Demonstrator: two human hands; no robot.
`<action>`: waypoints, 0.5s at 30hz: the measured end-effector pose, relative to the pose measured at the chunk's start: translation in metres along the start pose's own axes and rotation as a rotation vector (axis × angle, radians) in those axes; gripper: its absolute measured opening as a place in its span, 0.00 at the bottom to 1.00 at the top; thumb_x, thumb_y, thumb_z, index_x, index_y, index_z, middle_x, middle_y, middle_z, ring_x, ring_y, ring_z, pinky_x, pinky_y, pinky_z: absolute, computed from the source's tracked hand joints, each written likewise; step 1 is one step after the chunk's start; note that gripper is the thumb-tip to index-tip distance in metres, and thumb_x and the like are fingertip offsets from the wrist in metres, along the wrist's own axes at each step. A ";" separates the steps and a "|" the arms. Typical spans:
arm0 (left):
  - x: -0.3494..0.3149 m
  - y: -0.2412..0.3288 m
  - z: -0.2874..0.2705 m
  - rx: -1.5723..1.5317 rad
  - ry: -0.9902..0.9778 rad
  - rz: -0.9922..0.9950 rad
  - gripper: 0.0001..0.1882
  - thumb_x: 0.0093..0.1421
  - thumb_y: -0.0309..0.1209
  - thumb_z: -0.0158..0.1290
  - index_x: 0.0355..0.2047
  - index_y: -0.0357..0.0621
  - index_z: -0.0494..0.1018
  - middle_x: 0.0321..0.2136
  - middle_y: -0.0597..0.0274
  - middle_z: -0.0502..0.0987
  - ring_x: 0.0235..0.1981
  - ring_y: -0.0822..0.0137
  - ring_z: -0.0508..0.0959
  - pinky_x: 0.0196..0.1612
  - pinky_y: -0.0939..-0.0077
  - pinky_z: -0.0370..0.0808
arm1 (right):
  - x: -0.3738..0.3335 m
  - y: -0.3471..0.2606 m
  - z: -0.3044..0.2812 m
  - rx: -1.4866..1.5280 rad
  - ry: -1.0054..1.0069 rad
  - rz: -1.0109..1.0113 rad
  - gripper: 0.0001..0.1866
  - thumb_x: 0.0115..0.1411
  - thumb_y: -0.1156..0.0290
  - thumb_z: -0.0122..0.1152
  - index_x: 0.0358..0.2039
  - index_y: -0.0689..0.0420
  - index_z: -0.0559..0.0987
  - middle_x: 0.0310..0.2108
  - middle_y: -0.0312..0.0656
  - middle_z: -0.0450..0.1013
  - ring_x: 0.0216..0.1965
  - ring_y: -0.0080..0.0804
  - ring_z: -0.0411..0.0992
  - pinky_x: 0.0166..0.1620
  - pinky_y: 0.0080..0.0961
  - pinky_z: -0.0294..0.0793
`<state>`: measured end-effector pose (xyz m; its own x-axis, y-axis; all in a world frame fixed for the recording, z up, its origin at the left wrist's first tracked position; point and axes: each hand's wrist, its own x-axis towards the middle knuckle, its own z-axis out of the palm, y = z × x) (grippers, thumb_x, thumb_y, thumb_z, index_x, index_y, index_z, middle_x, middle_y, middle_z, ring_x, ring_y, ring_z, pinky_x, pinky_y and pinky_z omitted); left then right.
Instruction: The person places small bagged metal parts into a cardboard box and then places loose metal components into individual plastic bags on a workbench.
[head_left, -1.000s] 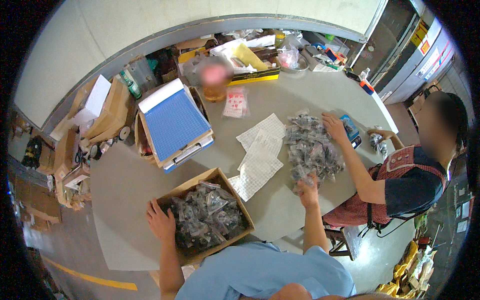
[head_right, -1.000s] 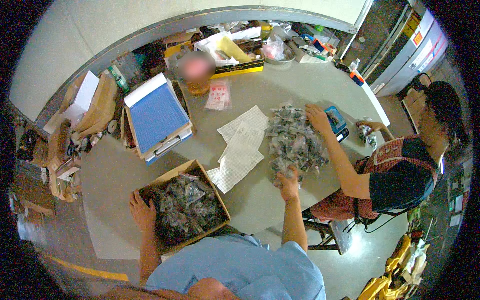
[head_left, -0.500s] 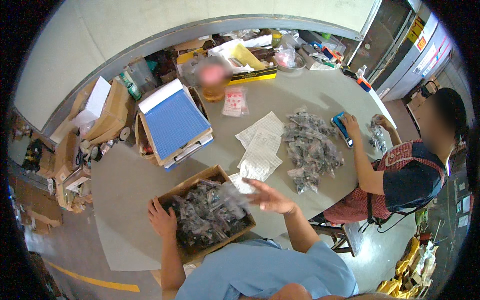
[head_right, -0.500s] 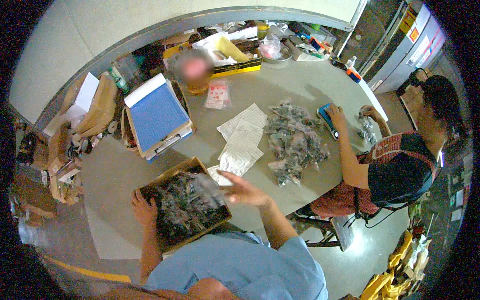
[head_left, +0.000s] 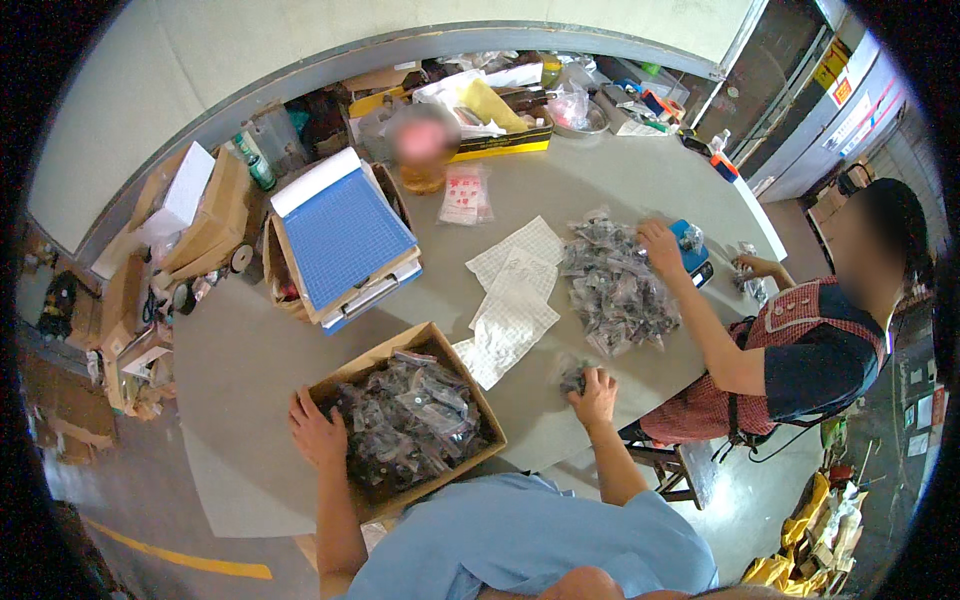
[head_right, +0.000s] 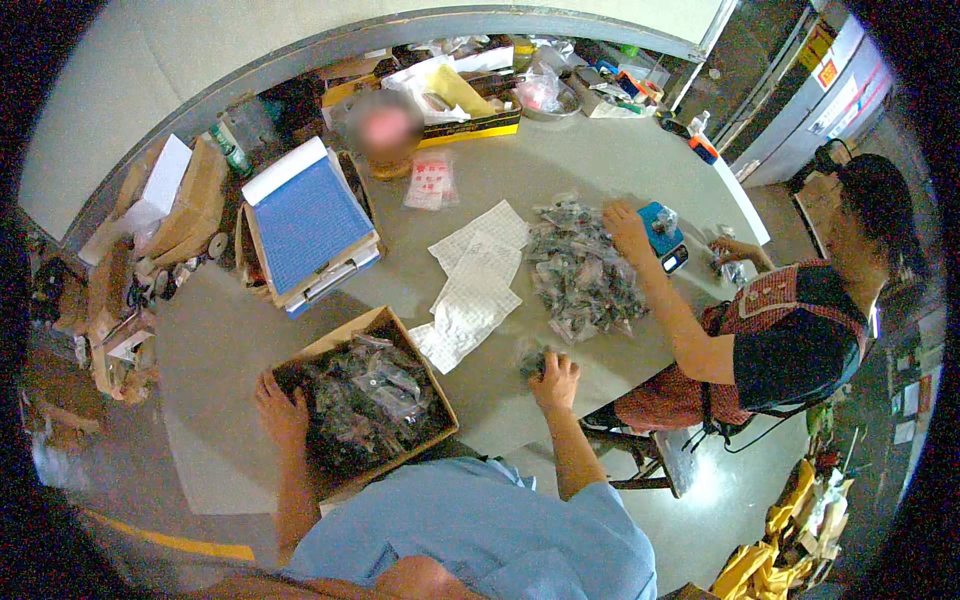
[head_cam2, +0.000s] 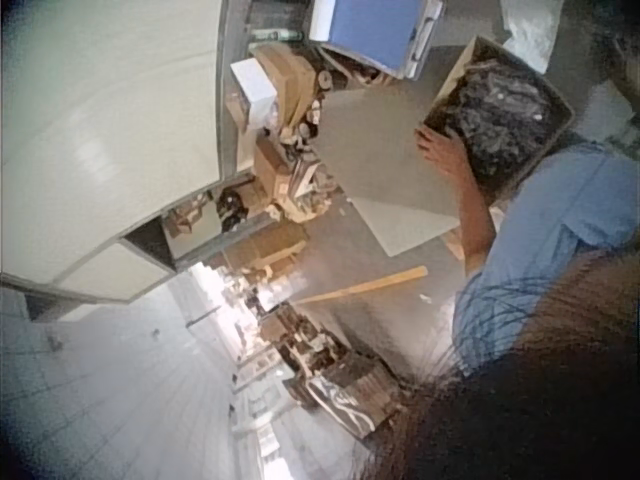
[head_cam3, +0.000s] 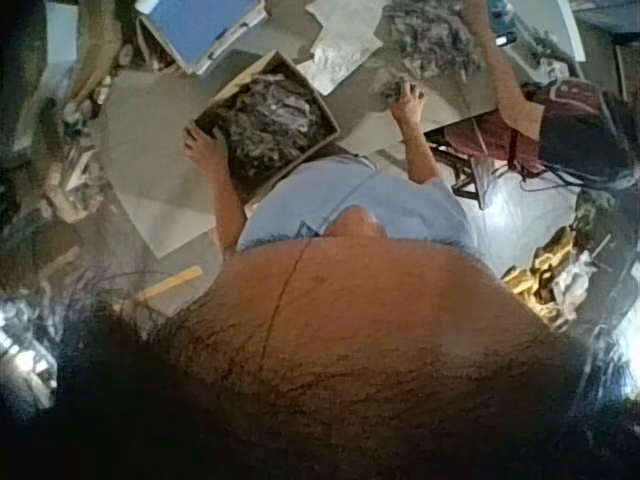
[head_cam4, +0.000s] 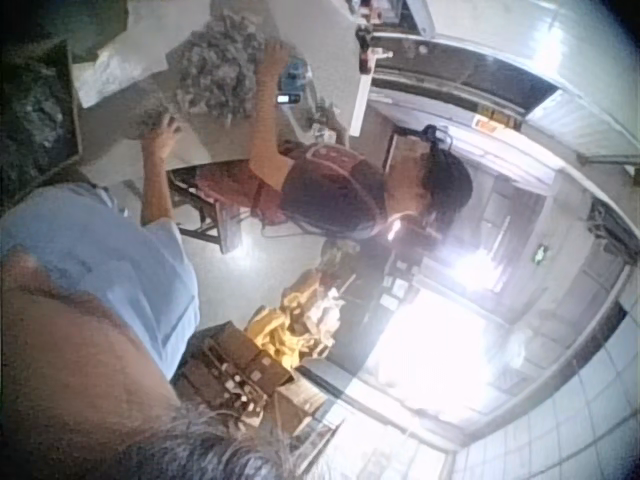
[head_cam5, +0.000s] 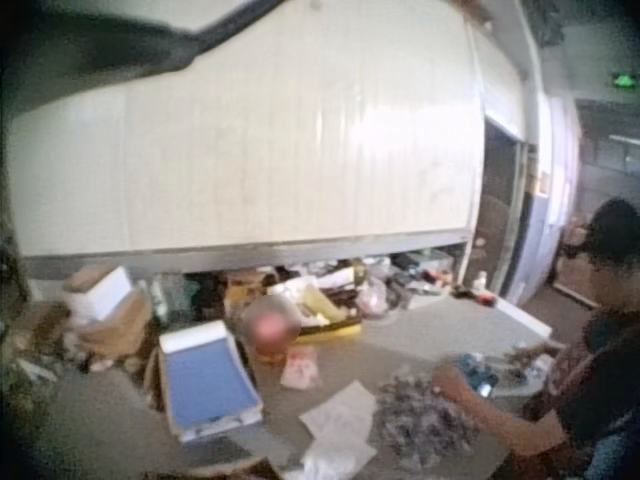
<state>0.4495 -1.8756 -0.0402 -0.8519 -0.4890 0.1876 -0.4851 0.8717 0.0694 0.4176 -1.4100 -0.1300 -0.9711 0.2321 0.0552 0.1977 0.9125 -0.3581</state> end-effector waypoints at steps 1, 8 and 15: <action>0.000 0.001 -0.003 0.004 -0.016 -0.012 0.35 0.52 0.38 0.56 0.59 0.50 0.55 0.58 0.55 0.59 0.56 0.51 0.62 0.51 0.57 0.67 | -0.002 -0.007 0.001 0.049 -0.038 -0.033 0.22 0.43 0.67 0.60 0.42 0.53 0.70 0.41 0.49 0.67 0.46 0.50 0.64 0.47 0.45 0.65; 0.001 -0.001 -0.003 0.037 0.011 0.037 0.35 0.53 0.37 0.56 0.59 0.48 0.55 0.58 0.55 0.58 0.55 0.50 0.63 0.50 0.56 0.68 | -0.016 -0.119 -0.028 1.581 -0.460 0.149 0.15 0.51 0.82 0.46 0.38 0.49 0.64 0.36 0.33 0.61 0.38 0.20 0.61 0.38 0.21 0.64; 0.004 -0.009 0.007 -0.021 0.044 0.079 0.33 0.54 0.36 0.55 0.59 0.48 0.56 0.58 0.51 0.59 0.55 0.47 0.63 0.52 0.55 0.66 | 0.035 -0.151 -0.055 0.880 -0.435 -0.496 0.27 0.50 0.72 0.64 0.51 0.57 0.66 0.48 0.45 0.64 0.52 0.40 0.62 0.53 0.35 0.63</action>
<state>0.4489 -1.8856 -0.0472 -0.8776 -0.4173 0.2360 -0.4122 0.9082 0.0729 0.3611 -1.5214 -0.0229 -0.9147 -0.3903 0.1050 -0.2236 0.2720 -0.9360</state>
